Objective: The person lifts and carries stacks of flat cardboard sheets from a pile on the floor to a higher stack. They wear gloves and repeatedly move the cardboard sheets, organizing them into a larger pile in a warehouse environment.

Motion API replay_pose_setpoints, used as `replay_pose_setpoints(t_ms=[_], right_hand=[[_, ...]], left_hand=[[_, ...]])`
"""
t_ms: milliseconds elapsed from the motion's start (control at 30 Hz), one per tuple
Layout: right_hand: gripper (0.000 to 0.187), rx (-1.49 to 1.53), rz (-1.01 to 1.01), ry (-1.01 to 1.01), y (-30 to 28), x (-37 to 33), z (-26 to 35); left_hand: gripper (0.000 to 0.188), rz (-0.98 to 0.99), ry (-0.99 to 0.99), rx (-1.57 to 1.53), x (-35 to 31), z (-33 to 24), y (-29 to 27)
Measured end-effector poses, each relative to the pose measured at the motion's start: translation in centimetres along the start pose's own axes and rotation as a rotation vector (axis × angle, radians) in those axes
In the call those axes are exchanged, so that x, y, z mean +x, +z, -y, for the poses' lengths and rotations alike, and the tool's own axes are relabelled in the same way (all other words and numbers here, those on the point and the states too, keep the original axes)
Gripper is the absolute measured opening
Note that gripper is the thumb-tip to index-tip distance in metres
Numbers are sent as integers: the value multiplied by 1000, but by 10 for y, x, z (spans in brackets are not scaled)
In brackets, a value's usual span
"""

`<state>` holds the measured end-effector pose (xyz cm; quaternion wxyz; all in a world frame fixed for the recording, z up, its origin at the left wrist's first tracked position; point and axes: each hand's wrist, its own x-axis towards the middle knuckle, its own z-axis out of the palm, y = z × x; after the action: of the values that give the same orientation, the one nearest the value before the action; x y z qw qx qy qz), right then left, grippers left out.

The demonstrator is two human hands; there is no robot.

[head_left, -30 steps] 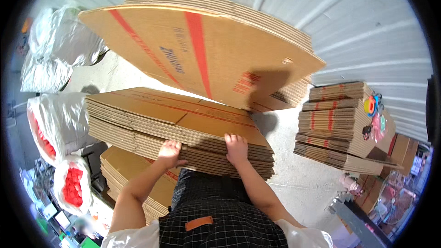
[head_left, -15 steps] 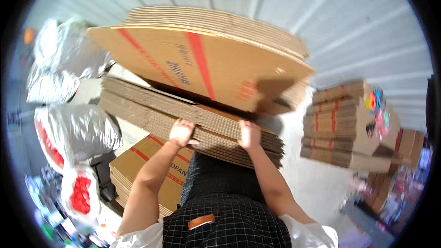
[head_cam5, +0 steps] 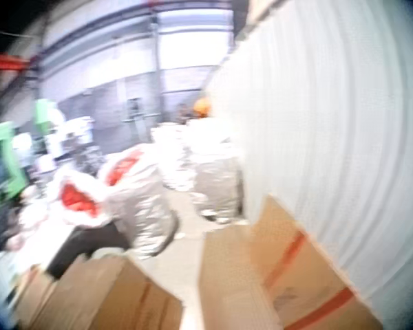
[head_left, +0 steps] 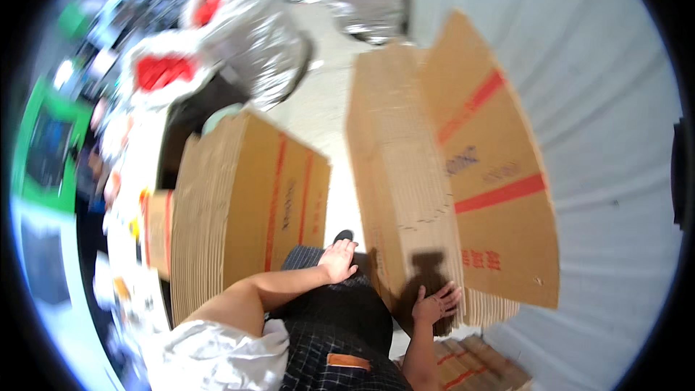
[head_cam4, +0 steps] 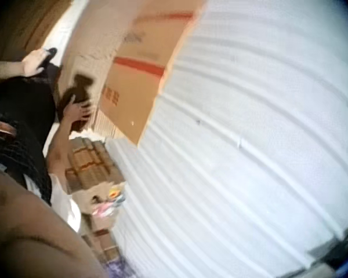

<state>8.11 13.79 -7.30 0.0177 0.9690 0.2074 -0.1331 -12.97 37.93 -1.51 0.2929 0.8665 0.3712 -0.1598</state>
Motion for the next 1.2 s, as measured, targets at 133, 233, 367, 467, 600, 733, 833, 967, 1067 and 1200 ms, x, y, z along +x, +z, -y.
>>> replay_pose_setpoints(t_ms=[133,233,367,467,600,733,833,967,1067,1200], right_hand=[[97,-128,-64,36,20,15,-12],[98,-171,-149,-54,29,11,-22],[98,-68,-55,-98,27,25,-27],[93,-68,61,-129,9,40,-41],[80,-25,-271,-401,-1,-4,-41],[74,322,-160,-886,60,-122,-14],[75,501,265,-967,111,-276,39],[84,565,612,-904,177,-449,71],[85,593,680,-869,203,-535,80],[86,625,562,-776,205,-574,106]], left_hand=[[61,-109,-376,-129,-87,14,73],[62,-190,-708,-331,-192,12,152],[67,-79,-851,-627,-294,11,219],[66,-344,-950,-639,-351,25,249],[72,-585,-1183,-608,-433,83,307],[75,-891,-1389,-549,-533,195,318],[75,-1060,-1471,-335,-609,294,296],[91,-970,-1451,-209,-668,417,254],[81,-621,-1275,-527,-683,465,263],[77,-680,-1220,-484,-666,439,276]])
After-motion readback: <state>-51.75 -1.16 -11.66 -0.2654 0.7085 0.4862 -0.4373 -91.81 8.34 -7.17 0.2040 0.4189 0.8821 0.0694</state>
